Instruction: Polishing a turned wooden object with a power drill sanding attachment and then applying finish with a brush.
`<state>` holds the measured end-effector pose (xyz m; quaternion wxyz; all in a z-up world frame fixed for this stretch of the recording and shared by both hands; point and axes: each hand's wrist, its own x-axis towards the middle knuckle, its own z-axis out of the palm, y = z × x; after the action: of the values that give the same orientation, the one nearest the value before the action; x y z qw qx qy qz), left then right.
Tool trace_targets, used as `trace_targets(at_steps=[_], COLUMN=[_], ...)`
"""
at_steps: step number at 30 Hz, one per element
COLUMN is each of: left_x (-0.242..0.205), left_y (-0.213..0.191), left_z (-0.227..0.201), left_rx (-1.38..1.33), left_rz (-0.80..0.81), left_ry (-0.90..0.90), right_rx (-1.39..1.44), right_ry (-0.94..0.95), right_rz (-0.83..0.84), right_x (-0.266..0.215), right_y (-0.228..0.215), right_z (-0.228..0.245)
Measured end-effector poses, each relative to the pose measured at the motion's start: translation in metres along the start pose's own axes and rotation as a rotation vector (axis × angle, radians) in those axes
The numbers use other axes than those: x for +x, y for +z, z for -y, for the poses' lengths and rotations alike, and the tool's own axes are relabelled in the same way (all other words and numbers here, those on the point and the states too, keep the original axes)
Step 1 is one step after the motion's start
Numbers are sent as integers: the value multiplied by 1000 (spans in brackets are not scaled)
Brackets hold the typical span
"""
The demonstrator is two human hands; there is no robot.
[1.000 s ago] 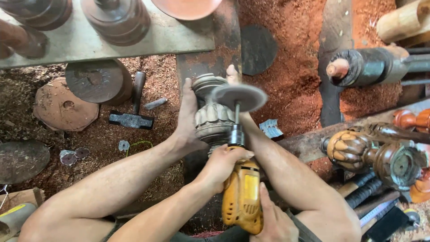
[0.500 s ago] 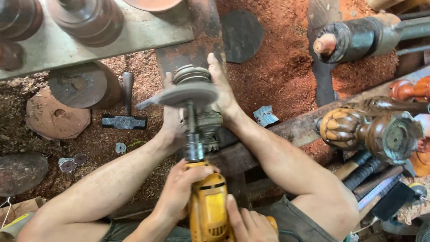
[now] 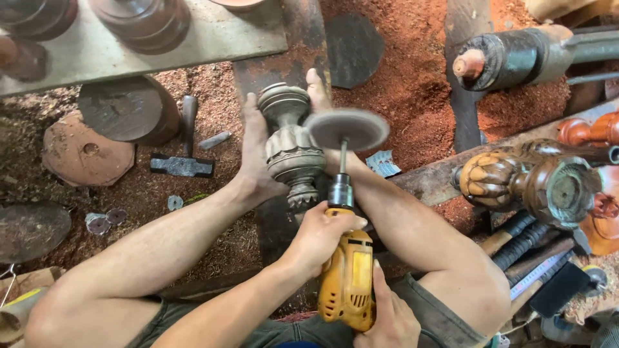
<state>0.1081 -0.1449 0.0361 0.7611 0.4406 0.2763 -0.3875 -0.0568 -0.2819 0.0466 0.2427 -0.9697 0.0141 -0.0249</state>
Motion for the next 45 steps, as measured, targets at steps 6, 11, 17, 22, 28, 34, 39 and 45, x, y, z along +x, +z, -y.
trace_targets(at_steps=[6, 11, 17, 22, 28, 34, 39, 45], left_x=[-28, -56, -58, -38, 11, -23, -53, -59], left_y=[-39, -71, -77, -34, -1, -12, -47, -102], left_z=[5, -8, 8, 18, 50, 33, 27, 40], left_rx=[-6, -41, -98, -5, 53, 201, 145, -54], left_rz=[-28, -80, -115, -78, 10, 30, -6, -46], left_ry=[125, 107, 144, 124, 72, 65, 189, 242], right_rx=[-24, 9, 41, 67, -15, 22, 59, 34], right_ry=[-122, -290, -298, -165, 128, 85, -152, -344], right_rz=[6, 86, 214, 100, -45, -61, -11, 103], right_x=[-7, 12, 14, -15, -32, -43, -37, -8], right_y=[14, 13, 5, -3, 14, 16, 21, 21], right_z=[13, 31, 33, 23, 5, 7, 16, 35])
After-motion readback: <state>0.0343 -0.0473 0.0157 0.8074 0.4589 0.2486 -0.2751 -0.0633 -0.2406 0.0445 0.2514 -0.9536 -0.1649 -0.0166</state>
